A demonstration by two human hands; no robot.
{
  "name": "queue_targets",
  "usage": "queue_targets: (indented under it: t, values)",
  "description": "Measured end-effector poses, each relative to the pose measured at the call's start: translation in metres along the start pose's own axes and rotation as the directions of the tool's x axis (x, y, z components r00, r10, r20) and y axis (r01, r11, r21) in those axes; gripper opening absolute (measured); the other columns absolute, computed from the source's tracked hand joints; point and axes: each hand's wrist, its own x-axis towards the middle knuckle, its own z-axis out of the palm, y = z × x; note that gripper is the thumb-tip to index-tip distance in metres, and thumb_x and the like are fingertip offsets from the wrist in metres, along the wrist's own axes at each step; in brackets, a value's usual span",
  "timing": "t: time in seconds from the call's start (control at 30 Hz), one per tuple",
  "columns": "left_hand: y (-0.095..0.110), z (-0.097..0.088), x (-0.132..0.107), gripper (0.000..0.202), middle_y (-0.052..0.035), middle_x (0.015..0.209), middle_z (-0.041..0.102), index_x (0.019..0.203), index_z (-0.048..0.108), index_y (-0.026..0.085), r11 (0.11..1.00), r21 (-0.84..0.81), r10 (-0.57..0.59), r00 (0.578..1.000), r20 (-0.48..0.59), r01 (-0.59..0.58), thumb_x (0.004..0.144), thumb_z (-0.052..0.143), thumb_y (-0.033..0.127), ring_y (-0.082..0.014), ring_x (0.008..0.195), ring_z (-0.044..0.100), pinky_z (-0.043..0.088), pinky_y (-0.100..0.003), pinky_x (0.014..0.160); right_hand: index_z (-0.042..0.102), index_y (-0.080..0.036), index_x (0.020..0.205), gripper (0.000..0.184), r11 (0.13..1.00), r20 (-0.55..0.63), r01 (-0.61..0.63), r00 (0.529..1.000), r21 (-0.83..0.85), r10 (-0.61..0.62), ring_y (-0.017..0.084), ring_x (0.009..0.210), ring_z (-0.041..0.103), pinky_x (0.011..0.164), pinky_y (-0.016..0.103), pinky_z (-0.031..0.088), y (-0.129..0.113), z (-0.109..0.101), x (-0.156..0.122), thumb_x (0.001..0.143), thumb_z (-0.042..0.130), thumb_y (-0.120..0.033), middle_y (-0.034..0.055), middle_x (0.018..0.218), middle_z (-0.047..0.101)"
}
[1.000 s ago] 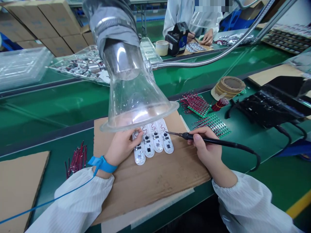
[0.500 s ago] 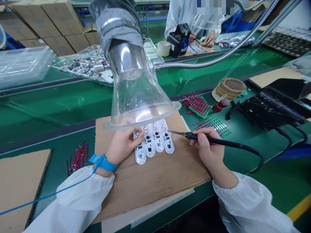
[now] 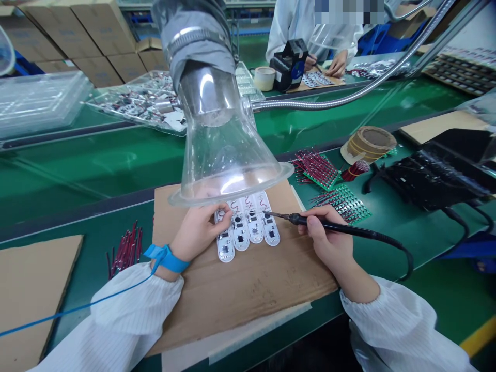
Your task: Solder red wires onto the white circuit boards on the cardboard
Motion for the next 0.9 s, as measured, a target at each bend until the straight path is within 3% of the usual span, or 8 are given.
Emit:
queue_targets:
  t: [0.27, 0.5, 0.7, 0.9]
  values:
    - [-0.004, -0.004, 0.003, 0.018, -0.0074, 0.101, 0.073, 0.095, 0.077, 0.022, 1.0, -0.027, 0.009, 0.998, 0.055, -0.008, 0.106, 0.067, 0.032, -0.0232, 0.092, 0.07, 0.056, -0.036, 0.079, 0.074, -0.025, 0.102, 0.027, 0.992, 0.025, 0.07, 0.997, -0.107, -0.067, 0.018, 0.061, 0.074, 0.06, 0.03, 0.059, 0.005, -0.003, 0.0, 0.109, 0.069, -0.051, 0.0007, 0.077, 0.077]
    - [-0.018, -0.015, 0.003, 0.015, -0.0088, 0.106, 0.076, 0.097, 0.075, 0.022, 0.997, -0.066, 0.051, 0.998, 0.044, -0.048, 0.106, 0.065, 0.03, -0.0295, 0.115, 0.073, 0.059, -0.043, 0.098, 0.075, -0.027, 0.099, 0.028, 0.964, 0.031, 0.164, 0.986, -0.209, -0.161, 0.021, 0.067, 0.076, 0.062, 0.035, 0.06, -0.004, -0.011, 0.001, 0.108, 0.068, -0.053, 0.0032, 0.08, 0.079]
    - [-0.015, -0.013, 0.004, 0.016, -0.0094, 0.114, 0.076, 0.094, 0.072, 0.021, 0.997, -0.082, 0.016, 1.0, 0.013, -0.015, 0.105, 0.064, 0.03, -0.0296, 0.117, 0.072, 0.059, -0.046, 0.104, 0.071, -0.026, 0.09, 0.035, 0.997, -0.073, 0.08, 0.994, -0.019, -0.081, 0.017, 0.055, 0.065, 0.052, 0.03, 0.052, -0.03, -0.001, 0.029, 0.108, 0.07, -0.055, -0.0005, 0.066, 0.07]
    - [-0.018, -0.013, 0.005, 0.015, -0.0089, 0.111, 0.076, 0.093, 0.072, 0.022, 0.996, -0.081, -0.033, 0.999, -0.012, 0.032, 0.103, 0.066, 0.031, -0.0308, 0.118, 0.07, 0.061, -0.047, 0.103, 0.068, -0.025, 0.088, 0.042, 0.993, -0.095, 0.087, 0.992, 0.084, -0.079, 0.016, 0.054, 0.062, 0.053, 0.029, 0.05, -0.015, 0.025, 0.035, 0.108, 0.068, -0.062, -0.0021, 0.064, 0.067]
